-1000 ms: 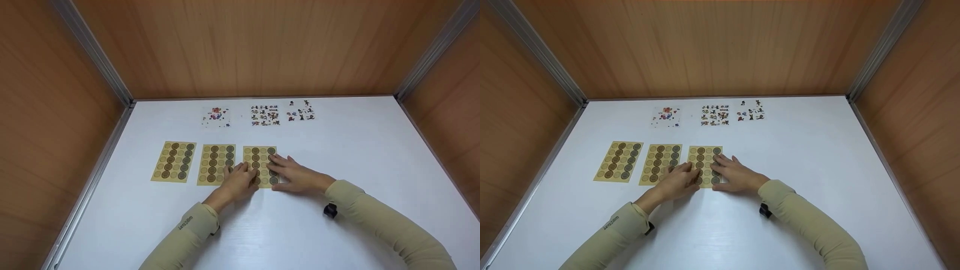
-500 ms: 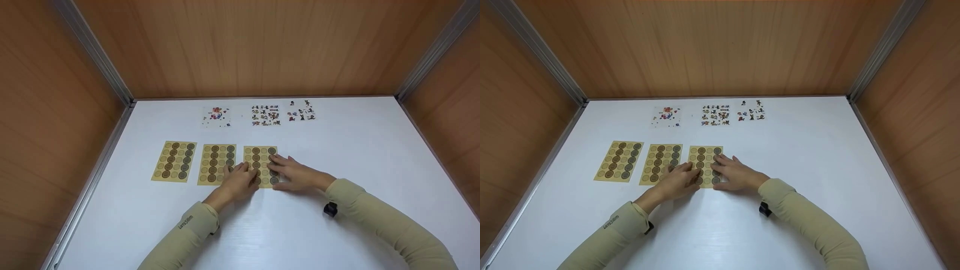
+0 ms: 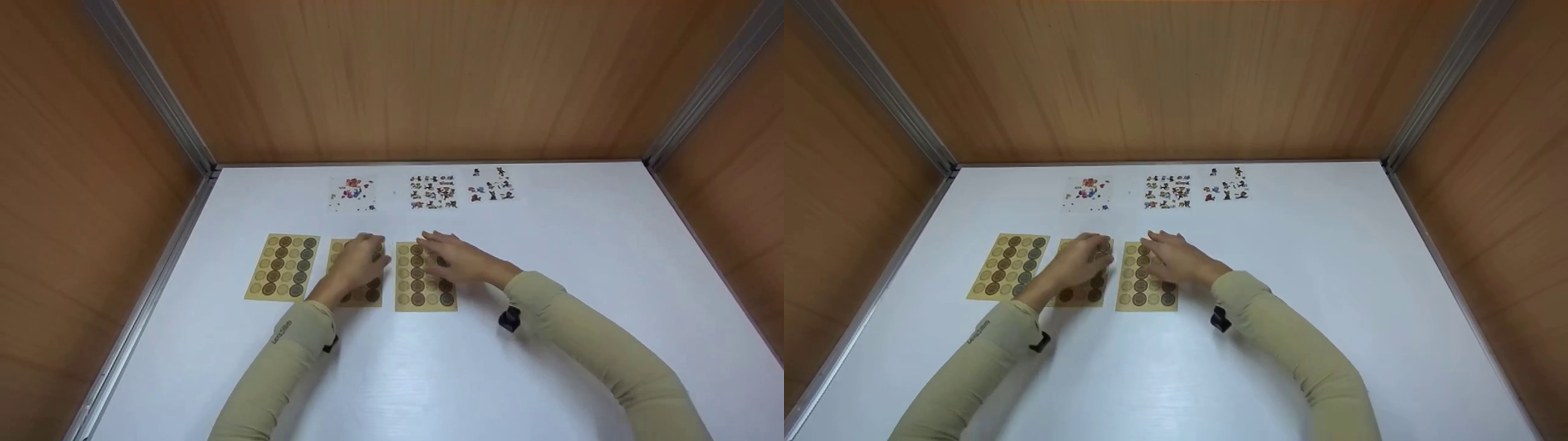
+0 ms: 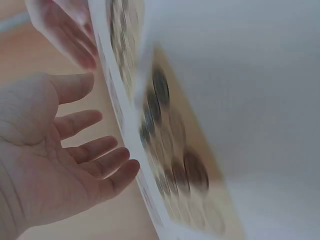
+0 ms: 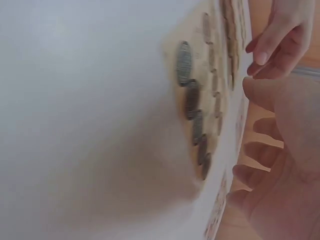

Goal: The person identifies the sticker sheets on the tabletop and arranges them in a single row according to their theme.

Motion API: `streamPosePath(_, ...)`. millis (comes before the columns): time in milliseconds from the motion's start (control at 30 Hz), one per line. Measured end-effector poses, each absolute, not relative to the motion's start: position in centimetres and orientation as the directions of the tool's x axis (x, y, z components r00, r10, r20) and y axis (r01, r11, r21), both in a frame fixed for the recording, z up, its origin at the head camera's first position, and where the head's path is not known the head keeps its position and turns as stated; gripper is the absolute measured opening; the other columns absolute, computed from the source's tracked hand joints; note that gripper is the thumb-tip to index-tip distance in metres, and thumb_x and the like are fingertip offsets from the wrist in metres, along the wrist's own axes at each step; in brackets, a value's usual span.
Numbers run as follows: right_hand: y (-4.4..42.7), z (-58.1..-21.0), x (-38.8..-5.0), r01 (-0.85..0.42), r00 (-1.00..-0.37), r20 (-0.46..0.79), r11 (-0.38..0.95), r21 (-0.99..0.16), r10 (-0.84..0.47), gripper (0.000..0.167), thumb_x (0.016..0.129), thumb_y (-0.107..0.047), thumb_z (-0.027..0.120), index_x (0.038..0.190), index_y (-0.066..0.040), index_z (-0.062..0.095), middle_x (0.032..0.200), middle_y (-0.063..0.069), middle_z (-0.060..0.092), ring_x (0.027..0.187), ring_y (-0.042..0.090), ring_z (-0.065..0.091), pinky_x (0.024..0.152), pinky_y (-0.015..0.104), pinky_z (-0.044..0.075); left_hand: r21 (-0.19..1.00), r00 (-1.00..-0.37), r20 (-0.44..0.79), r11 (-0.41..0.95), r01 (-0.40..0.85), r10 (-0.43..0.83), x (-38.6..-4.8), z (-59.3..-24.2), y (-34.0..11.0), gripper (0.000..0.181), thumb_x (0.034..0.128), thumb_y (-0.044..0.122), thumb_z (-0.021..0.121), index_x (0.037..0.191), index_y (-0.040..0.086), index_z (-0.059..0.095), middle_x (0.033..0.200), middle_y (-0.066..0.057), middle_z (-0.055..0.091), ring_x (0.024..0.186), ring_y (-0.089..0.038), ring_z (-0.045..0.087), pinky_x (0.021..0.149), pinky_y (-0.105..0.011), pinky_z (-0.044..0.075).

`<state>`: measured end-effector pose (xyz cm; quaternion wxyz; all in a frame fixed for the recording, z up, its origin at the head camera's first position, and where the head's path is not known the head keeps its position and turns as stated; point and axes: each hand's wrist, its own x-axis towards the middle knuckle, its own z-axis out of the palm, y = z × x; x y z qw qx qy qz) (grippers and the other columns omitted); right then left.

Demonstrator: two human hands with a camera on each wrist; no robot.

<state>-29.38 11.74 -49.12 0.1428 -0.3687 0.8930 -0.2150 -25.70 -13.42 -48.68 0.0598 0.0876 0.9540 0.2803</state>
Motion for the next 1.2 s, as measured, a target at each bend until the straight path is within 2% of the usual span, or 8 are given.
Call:
streamPosePath(133, 8.9, -49.0, -32.0, -0.556, -0.721, -0.066, 0.633, -0.539, -0.690, 0.066, 0.103, -0.031, 0.059, 0.156, -0.001, 0.035, 0.163, 0.022, 0.026, 0.150, 0.036, 0.025, 0.123, 0.047, 0.019, 0.558, -0.992, -0.114, 0.829, -0.023, 0.049, -28.8, -48.4, -16.6, 0.055, 0.1015, 0.026, 0.061, 0.147, -0.003, 0.048, 0.148, -0.026, 0.045, 0.135, -0.041, 0.048, 0.115, -0.050, 0.036)
streamPosePath(233, 7.3, -49.5, -33.5, -0.489, -0.759, -0.060, 0.629, -0.605, -0.648, 0.063, 0.105, -0.029, 0.056, 0.156, 0.001, 0.033, 0.163, 0.022, 0.026, 0.151, 0.033, 0.024, 0.123, 0.043, 0.019, 0.557, -0.991, -0.131, 0.825, -0.092, -0.022, -30.4, -48.4, -18.2, 0.059, 0.1029, 0.028, 0.058, 0.150, -0.005, 0.043, 0.150, -0.028, 0.042, 0.137, -0.043, 0.044, 0.116, -0.051, 0.035)
streamPosePath(500, 3.8, -50.7, -35.1, -0.442, -0.762, -0.046, 0.570, -0.693, -0.646, 0.062, 0.108, -0.026, 0.048, 0.157, 0.004, 0.025, 0.164, 0.022, 0.020, 0.153, 0.032, 0.017, 0.124, 0.036, 0.013, 0.478, -0.983, -0.148, 0.862, -0.167, -0.108, -32.3, -48.8, -20.5, 0.060, 0.1048, 0.028, 0.048, 0.147, -0.013, 0.039, 0.155, -0.033, 0.033, 0.144, -0.047, 0.032, 0.118, -0.056, 0.028)
streamPosePath(633, 2.1, -51.3, -35.4, -0.455, -0.748, -0.081, 0.598, -0.661, -0.659, 0.060, 0.110, -0.025, 0.041, 0.158, 0.006, 0.020, 0.164, 0.023, 0.017, 0.153, 0.035, 0.013, 0.125, 0.040, 0.009, 0.417, -0.968, -0.205, 0.881, -0.223, -0.147, -32.2, -49.4, -20.9, 0.067, 0.1060, 0.031, 0.041, 0.151, -0.016, 0.026, 0.160, -0.035, 0.020, 0.149, -0.047, 0.017, 0.121, -0.059, 0.017)
streamPosePath(767, 1.1, -51.6, -35.5, -0.484, -0.733, -0.144, 0.659, -0.576, -0.665, 0.059, 0.111, -0.025, 0.034, 0.158, 0.007, 0.017, 0.165, 0.024, 0.013, 0.154, 0.036, 0.007, 0.125, 0.045, 0.004, 0.390, -0.949, -0.263, 0.881, -0.268, -0.172, -31.8, -49.9, -21.0, 0.071, 0.1077, 0.033, 0.033, 0.156, -0.013, 0.010, 0.164, -0.032, 0.006, 0.153, -0.044, 0.002, 0.123, -0.057, 0.005)
streamPosePath(933, 0.4, -51.3, -35.7, -0.465, -0.735, -0.188, 0.686, -0.559, -0.651, 0.061, 0.111, -0.027, 0.033, 0.159, 0.005, 0.013, 0.166, 0.022, 0.008, 0.154, 0.034, 0.003, 0.125, 0.046, 0.002, 0.370, -0.960, -0.255, 0.906, -0.206, -0.114, -31.8, -50.3, -21.3, 0.068, 0.1093, 0.035, 0.027, 0.158, -0.008, 0.008, 0.165, -0.029, 0.001, 0.153, -0.041, -0.001, 0.123, -0.055, 0.002)
streamPosePath(1067, 0.1, -51.4, -35.9, -0.440, -0.753, -0.214, 0.717, -0.540, -0.623, 0.062, 0.112, -0.030, 0.030, 0.160, 0.004, 0.010, 0.167, 0.020, 0.005, 0.155, 0.031, 0.000, 0.125, 0.045, 0.000, 0.320, -0.967, -0.254, 0.941, -0.110, -0.027, -31.8, -50.7, -21.5, 0.065, 0.1105, 0.036, 0.023, 0.160, -0.004, 0.008, 0.166, -0.027, 0.001, 0.153, -0.040, -0.001, 0.123, -0.057, 0.002)
streamPosePath(1200, 0.0, -51.7, -36.0, -0.417, -0.778, -0.216, 0.743, -0.524, -0.590, 0.065, 0.111, -0.034, 0.029, 0.161, 0.002, 0.007, 0.168, 0.018, 0.002, 0.155, 0.030, -0.003, 0.125, 0.046, -0.001, 0.296, -0.965, -0.263, 0.952, -0.078, 0.003, -31.9, -50.7, -21.5, 0.064, 0.1105, 0.035, 0.022, 0.160, -0.003, 0.009, 0.166, -0.026, 0.002, 0.154, -0.040, 0.001, 0.123, -0.056, 0.003)
